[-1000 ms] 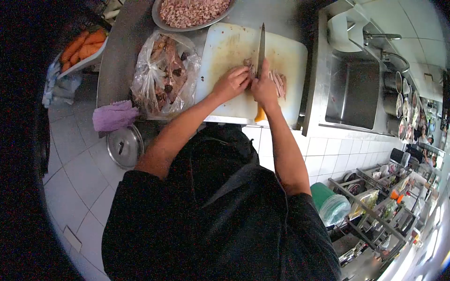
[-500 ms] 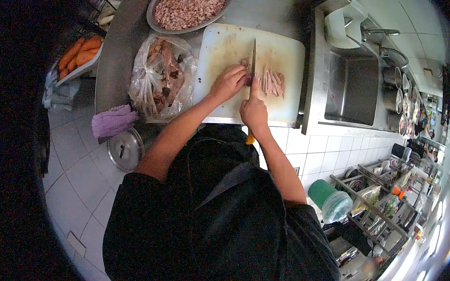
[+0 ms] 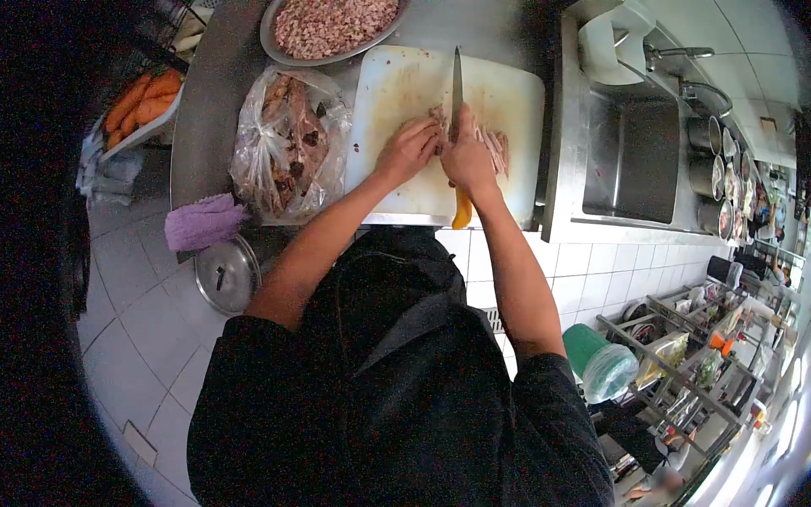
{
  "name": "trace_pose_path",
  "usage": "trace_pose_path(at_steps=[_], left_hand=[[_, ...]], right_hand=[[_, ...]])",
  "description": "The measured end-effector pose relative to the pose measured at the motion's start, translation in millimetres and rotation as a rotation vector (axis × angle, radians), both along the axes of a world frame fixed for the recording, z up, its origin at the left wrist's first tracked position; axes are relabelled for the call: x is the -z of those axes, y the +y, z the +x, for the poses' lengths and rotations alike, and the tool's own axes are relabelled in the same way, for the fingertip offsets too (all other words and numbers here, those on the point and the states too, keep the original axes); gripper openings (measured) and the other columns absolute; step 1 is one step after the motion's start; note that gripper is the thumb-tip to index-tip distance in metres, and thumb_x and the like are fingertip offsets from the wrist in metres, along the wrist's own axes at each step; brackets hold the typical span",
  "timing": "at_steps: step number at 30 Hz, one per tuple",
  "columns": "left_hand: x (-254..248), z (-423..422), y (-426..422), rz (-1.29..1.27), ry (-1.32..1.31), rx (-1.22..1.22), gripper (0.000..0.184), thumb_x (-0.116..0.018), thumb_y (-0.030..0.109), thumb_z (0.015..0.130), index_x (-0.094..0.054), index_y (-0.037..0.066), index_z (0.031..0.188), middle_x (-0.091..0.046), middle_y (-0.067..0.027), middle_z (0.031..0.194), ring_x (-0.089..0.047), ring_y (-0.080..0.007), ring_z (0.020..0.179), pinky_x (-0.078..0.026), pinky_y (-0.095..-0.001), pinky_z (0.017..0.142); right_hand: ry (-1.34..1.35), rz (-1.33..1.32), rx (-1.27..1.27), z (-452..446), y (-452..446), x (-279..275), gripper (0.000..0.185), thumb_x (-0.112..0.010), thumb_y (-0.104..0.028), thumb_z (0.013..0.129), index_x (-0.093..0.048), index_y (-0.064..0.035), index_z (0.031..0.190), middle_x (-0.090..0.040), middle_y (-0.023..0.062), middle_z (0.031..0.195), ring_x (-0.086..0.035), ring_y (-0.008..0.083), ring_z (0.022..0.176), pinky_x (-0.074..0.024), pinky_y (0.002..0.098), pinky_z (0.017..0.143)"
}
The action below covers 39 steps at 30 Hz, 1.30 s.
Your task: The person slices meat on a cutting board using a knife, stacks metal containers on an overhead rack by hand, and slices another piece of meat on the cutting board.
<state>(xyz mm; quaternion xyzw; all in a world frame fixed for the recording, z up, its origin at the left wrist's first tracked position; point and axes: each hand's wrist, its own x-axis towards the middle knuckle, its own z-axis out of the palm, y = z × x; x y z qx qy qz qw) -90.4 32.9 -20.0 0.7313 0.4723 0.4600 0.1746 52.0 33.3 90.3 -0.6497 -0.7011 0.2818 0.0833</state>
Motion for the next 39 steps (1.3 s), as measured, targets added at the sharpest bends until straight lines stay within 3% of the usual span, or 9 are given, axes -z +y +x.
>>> trace_pose_path(at_steps=[3, 9, 18, 22, 26, 29, 32, 39], left_hand=[[-6.9, -3.1, -2.0, -0.026, 0.042, 0.031, 0.019, -0.067, 0.007, 0.087, -0.068, -0.002, 0.104, -0.065, -0.0146, 0.114, -0.061, -0.0343, 0.110, -0.050, -0.0425, 0.096], [0.0, -0.2, -0.5, -0.045, 0.024, 0.006, 0.019, -0.068, 0.007, 0.086, -0.068, -0.002, 0.103, -0.065, -0.0135, 0.114, -0.061, -0.0344, 0.109, -0.050, -0.0423, 0.096], [3.3, -0.3, 3.4, -0.039, 0.125, 0.056, 0.019, -0.067, 0.008, 0.088, -0.069, -0.001, 0.105, -0.065, -0.0142, 0.116, -0.060, -0.0333, 0.113, -0.049, -0.0420, 0.098], [0.4, -0.3, 0.3, -0.005, 0.075, 0.016, 0.018, -0.067, 0.007, 0.087, -0.069, -0.001, 0.103, -0.064, -0.0144, 0.114, -0.060, -0.0337, 0.110, -0.049, -0.0425, 0.098], [-4.3, -1.2, -0.6, -0.046, -0.007, 0.013, 0.017, -0.066, 0.008, 0.087, -0.068, -0.001, 0.102, -0.065, -0.0137, 0.111, -0.060, -0.0335, 0.108, -0.049, -0.0428, 0.095], [-7.5, -1.5, 0.3, -0.076, -0.017, -0.001, 0.017, -0.066, 0.008, 0.087, -0.068, -0.001, 0.102, -0.065, -0.0131, 0.110, -0.060, -0.0333, 0.107, -0.049, -0.0429, 0.094], [-4.2, 0.0, 1.1, -0.074, -0.029, -0.010, 0.016, -0.067, 0.007, 0.087, -0.068, -0.001, 0.101, -0.065, -0.0125, 0.109, -0.060, -0.0333, 0.106, -0.049, -0.0428, 0.093], [-6.9, 0.5, 1.0, -0.057, 0.011, 0.013, 0.016, -0.069, 0.008, 0.086, -0.069, 0.001, 0.100, -0.063, -0.0114, 0.108, -0.060, -0.0323, 0.107, -0.049, -0.0417, 0.093]], right_hand=[[-0.011, 0.089, -0.027, 3.6, -25.0, 12.2, 0.083, -0.053, -0.012, 0.087, -0.010, -0.0094, 0.158, -0.067, 0.0332, 0.094, -0.067, 0.0487, 0.074, -0.0536, 0.0546, 0.069], [-0.014, -0.107, 0.089, -6.6, -63.6, 20.3, 0.090, -0.054, -0.009, 0.084, -0.004, -0.0092, 0.159, -0.065, 0.0330, 0.074, -0.064, 0.0504, 0.069, -0.0521, 0.0558, 0.066], [0.071, 0.090, 0.071, -7.4, -30.9, 66.8, 0.089, -0.057, -0.017, 0.089, -0.003, -0.0110, 0.159, -0.066, 0.0310, 0.075, -0.065, 0.0496, 0.069, -0.0518, 0.0564, 0.064], [0.028, -0.097, 0.074, -1.3, 8.0, 45.2, 0.084, -0.053, -0.022, 0.093, -0.003, -0.0129, 0.159, -0.068, 0.0309, 0.079, -0.067, 0.0487, 0.071, -0.0517, 0.0561, 0.063], [0.163, -0.261, 0.127, -8.5, -13.8, -18.0, 0.084, -0.051, -0.015, 0.090, -0.003, -0.0120, 0.159, -0.067, 0.0342, 0.085, -0.067, 0.0499, 0.076, -0.0534, 0.0551, 0.073], [0.112, -0.139, 0.057, 0.6, -39.3, 4.5, 0.086, -0.051, -0.011, 0.087, -0.004, -0.0106, 0.159, -0.066, 0.0356, 0.086, -0.066, 0.0512, 0.079, -0.0530, 0.0547, 0.078], [0.085, -0.206, 0.108, 2.0, -53.1, 4.1, 0.087, -0.051, -0.009, 0.084, -0.006, -0.0091, 0.159, -0.065, 0.0366, 0.085, -0.066, 0.0520, 0.080, -0.0528, 0.0549, 0.079], [-0.071, -0.158, 0.086, -0.6, -65.4, 13.0, 0.091, -0.055, -0.011, 0.084, -0.003, -0.0120, 0.160, -0.066, 0.0358, 0.080, -0.066, 0.0517, 0.076, -0.0541, 0.0560, 0.073]])
